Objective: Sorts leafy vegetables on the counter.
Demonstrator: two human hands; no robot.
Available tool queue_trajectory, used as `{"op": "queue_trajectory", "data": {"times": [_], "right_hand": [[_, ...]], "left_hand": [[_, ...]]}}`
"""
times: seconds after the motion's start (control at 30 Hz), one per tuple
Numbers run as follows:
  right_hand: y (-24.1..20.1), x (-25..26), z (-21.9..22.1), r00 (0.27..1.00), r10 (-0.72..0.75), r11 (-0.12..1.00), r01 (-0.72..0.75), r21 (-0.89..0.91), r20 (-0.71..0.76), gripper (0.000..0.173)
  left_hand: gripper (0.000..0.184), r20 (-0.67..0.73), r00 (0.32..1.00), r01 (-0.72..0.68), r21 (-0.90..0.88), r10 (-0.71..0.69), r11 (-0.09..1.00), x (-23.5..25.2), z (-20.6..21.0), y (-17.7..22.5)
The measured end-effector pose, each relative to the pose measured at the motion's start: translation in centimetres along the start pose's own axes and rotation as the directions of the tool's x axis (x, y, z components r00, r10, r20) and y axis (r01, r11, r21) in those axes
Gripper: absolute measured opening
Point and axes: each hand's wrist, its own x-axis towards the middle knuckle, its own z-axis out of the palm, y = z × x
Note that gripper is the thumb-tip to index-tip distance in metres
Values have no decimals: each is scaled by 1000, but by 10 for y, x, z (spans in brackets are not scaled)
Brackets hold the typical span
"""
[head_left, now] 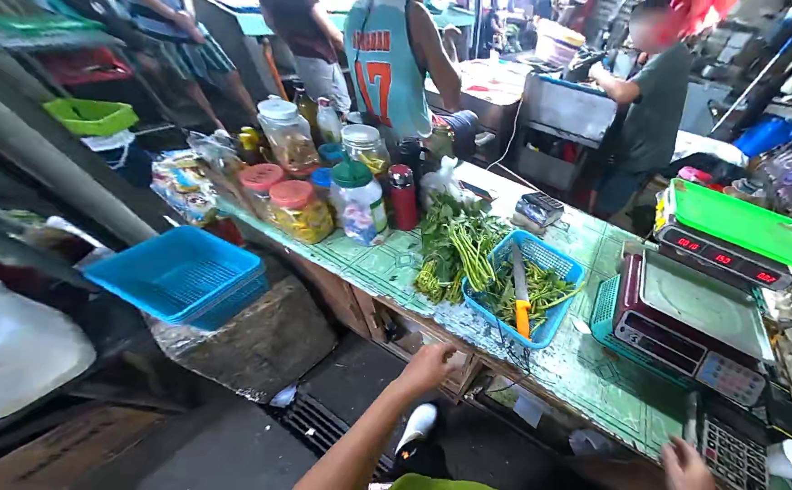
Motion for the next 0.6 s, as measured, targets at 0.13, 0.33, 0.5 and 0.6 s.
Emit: {"op": "queue_trajectory", "data": {"times": [0.13, 0.33, 0.5, 0.6], "right_hand": [[-134, 58, 106, 918, -305, 948, 269, 168, 252, 35], [-309, 120, 227, 845, -381, 917, 398, 34, 375, 40], [-379, 182, 327, 914, -17, 962, 125, -241, 406, 87], [-413, 190, 352, 903, 152, 943, -11, -333, 401, 70]], "left_hand": [[31, -137, 988, 0, -471, -74, 882, 43, -44, -1], [26, -51, 960, 104, -847, -275, 521, 154, -82, -13], [44, 183, 919, 282, -924, -348, 258, 247, -91, -22], [55, 337, 884, 400, -904, -325, 152, 283, -104, -25]]}}
